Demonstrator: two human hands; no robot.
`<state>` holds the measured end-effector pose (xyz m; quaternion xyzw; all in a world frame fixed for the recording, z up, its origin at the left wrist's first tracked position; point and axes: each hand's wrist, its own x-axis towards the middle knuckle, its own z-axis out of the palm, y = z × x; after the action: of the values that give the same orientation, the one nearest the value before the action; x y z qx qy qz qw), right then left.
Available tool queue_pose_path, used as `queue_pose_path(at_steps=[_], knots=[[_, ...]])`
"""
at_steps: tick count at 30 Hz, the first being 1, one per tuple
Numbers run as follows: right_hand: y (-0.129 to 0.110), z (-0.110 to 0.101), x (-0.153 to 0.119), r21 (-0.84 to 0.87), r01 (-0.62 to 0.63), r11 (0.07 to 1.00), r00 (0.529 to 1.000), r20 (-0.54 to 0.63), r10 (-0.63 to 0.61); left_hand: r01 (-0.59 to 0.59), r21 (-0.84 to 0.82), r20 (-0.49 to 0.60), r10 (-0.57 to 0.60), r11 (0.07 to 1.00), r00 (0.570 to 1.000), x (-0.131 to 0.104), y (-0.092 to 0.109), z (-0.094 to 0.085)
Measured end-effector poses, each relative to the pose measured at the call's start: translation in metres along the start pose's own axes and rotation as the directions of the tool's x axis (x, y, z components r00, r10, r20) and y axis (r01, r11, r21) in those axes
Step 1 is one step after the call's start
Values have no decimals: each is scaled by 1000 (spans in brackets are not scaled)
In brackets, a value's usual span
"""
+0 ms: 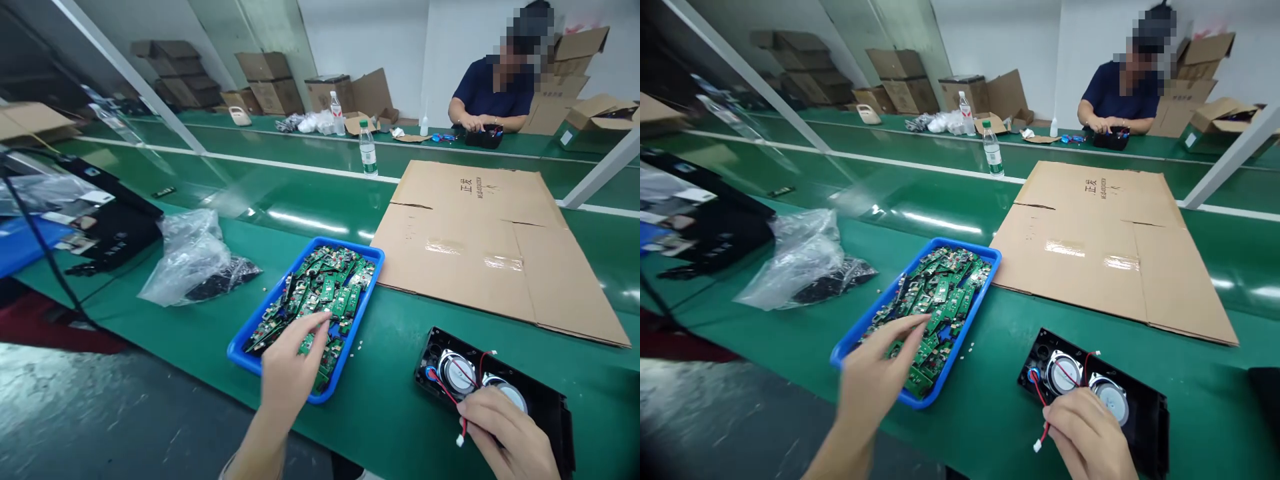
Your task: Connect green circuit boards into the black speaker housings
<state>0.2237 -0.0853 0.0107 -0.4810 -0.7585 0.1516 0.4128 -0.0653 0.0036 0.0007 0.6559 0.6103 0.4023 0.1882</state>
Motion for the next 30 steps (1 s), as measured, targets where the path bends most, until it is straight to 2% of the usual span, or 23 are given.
queue_pose_path(at_steps=[3,6,8,11,14,18,22,26,28,30], knots=[[5,7,-4,12,-77,997,995,-59,78,48,188,58,-60,981,997,27,-22,29],[8,18,-8,232,-135,963,980,-115,165,93,318,103,-132,943,986,37,-37,48],[9,23,-10,358,-192,914,948,-173,267,113,375,122,-170,920,978,39,-41,53],[11,24,-13,387,-314,867,890,-199,411,141,418,141,-218,897,966,42,-45,53],[15,21,-14,358,-368,858,883,-154,443,139,415,172,-228,899,958,46,-48,48],[21,22,-12,355,-385,852,880,-138,455,58,356,151,-119,933,981,42,-42,35],[21,24,-7,300,-324,897,920,-124,373,-90,251,92,68,964,993,22,-22,18],[12,27,5,238,-266,934,951,-94,294,-231,73,228,209,970,951,-3,2,17],[4,31,13,199,-196,960,970,-104,220,-269,-39,278,269,962,922,-13,12,24],[-4,36,21,167,-118,979,983,-118,139,-266,-172,281,306,948,909,-22,20,33]])
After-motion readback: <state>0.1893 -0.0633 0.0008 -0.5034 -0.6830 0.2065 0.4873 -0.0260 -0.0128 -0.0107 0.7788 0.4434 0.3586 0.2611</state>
